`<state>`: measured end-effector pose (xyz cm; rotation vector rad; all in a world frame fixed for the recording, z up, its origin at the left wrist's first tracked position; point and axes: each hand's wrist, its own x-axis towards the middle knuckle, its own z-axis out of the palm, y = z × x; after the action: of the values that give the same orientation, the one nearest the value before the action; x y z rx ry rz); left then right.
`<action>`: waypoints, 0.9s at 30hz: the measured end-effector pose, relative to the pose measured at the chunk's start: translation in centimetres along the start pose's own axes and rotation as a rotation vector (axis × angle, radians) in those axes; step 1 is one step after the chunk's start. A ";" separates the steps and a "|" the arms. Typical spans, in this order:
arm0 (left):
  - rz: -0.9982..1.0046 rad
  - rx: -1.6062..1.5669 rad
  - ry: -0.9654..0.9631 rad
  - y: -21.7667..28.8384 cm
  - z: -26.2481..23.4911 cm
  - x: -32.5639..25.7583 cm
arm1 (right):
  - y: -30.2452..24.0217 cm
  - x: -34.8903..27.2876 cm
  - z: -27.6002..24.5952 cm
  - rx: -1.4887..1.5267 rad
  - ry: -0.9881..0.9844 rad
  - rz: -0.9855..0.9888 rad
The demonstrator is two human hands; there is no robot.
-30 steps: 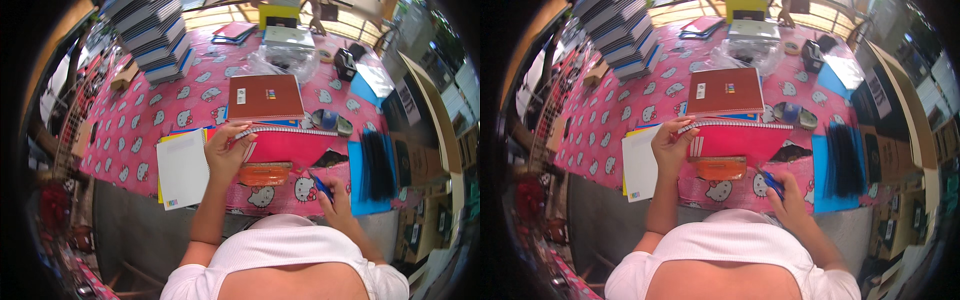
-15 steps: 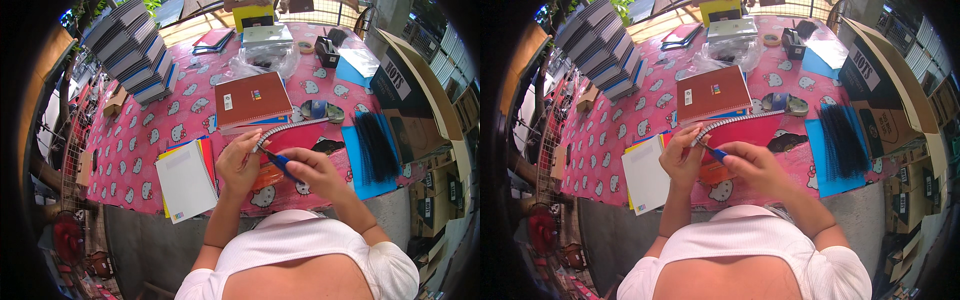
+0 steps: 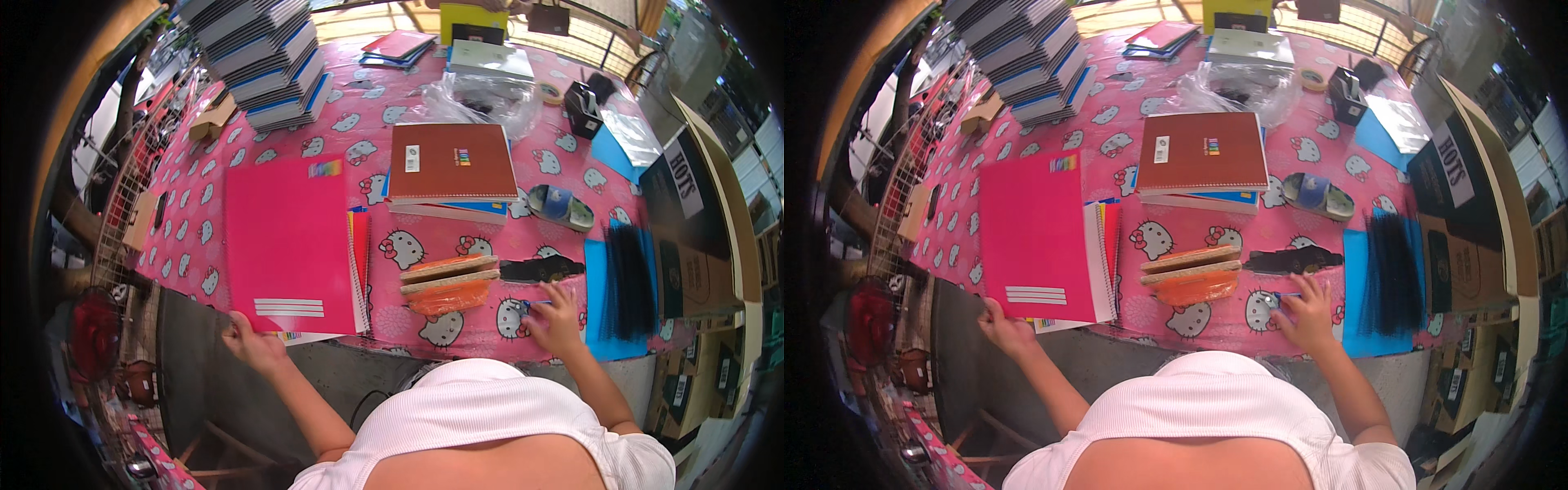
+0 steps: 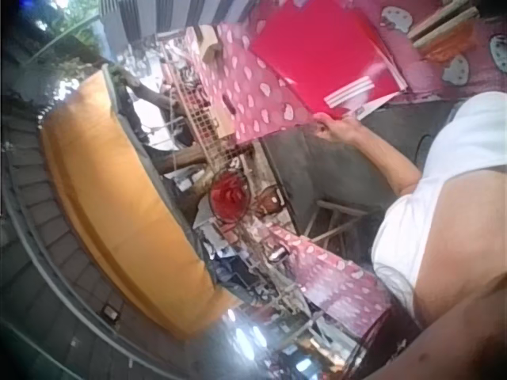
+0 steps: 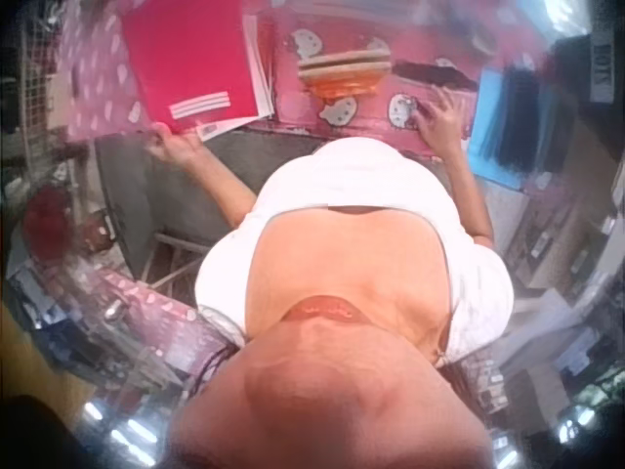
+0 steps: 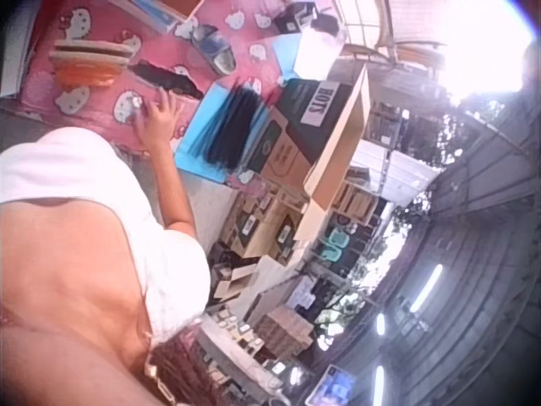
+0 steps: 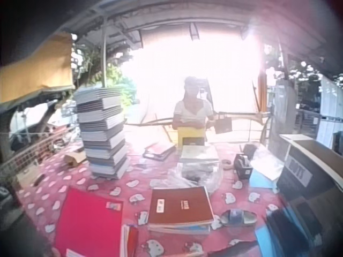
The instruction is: The person threads spiral coils into notebook pages by hand and clips the ends using pliers.
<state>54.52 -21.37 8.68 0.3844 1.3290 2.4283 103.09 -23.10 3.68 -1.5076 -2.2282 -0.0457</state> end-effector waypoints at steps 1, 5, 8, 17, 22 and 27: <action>0.012 0.005 0.017 -1.8 -3.9 1.5 | -0.2 2.2 0.3 0.167 0.067 0.024; 0.023 0.567 0.132 -6.4 -10.2 2.9 | -4.3 17.3 2.0 0.358 0.249 -0.228; 0.283 0.959 0.181 -5.4 -7.1 1.6 | -7.8 25.5 6.5 0.279 0.063 -0.371; 0.115 0.702 -0.859 -2.8 6.0 -9.4 | -10.2 33.5 12.6 0.027 -0.583 -0.388; 0.218 0.962 -1.153 -7.1 8.4 -15.7 | -8.5 34.7 12.3 0.265 -0.525 -0.530; -0.176 0.424 -0.946 -8.6 12.5 -12.5 | -5.6 34.5 9.5 0.302 -0.404 -0.407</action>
<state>72.12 -12.91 7.09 1.2601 1.2913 1.4383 84.37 7.44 9.41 -0.9487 -2.6774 0.4874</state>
